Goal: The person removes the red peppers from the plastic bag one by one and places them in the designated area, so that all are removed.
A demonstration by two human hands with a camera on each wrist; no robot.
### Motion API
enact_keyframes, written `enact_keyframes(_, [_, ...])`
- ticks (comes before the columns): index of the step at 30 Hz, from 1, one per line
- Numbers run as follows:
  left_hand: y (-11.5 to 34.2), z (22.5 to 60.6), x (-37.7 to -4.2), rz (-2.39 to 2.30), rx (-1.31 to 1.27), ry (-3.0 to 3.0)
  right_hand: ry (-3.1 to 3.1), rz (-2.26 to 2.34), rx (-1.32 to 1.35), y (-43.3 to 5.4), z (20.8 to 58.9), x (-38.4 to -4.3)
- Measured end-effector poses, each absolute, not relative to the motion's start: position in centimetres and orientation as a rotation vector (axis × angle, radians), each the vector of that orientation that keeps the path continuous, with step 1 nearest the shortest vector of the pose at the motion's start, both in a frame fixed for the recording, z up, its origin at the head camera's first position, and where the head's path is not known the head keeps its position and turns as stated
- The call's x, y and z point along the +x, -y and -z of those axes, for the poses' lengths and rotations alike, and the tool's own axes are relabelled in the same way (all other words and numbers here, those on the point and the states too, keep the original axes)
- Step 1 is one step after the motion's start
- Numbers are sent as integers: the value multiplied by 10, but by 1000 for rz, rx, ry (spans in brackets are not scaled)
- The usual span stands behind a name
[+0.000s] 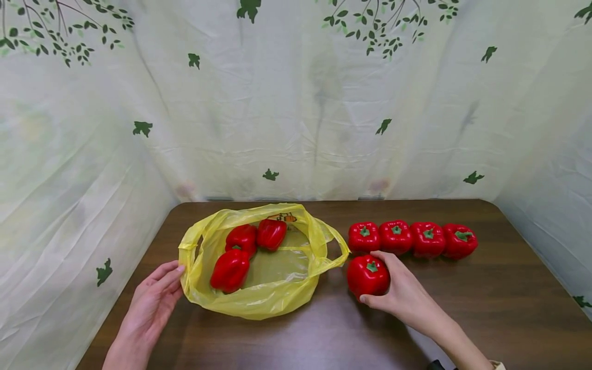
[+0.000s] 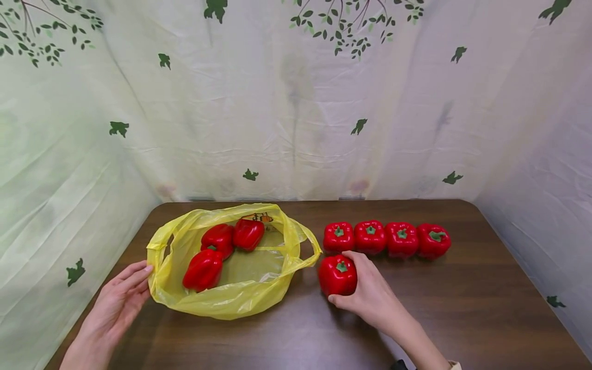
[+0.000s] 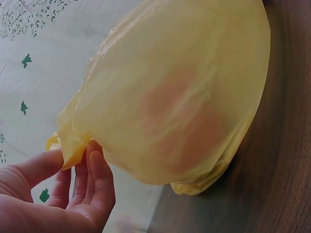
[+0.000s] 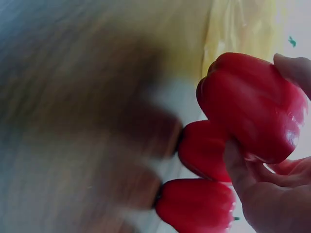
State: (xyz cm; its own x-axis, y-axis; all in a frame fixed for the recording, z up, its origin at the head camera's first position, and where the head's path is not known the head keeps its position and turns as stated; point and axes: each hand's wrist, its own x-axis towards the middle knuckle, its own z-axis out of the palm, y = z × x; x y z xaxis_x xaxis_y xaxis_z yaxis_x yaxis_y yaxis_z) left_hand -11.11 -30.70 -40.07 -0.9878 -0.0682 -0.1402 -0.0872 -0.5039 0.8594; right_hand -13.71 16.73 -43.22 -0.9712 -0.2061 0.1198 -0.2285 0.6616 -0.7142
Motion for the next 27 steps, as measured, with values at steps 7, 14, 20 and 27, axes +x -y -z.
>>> enact_keyframes(7, [306,401,-111,-2694,-257,-1570,2837,-1117,343,-171,441,-140])
enact_keyframes(14, [306,401,-110,-2685,-277,-1581,2794,-1035,343,-173,445,-141])
enact_keyframes(20, [306,402,-111,-2696,-273,-1564,2798,-1044,286,-168,447,-141])
enact_keyframes(27, [306,403,-111,-2698,-273,-1552,2785,-1014,258,-161,447,-142])
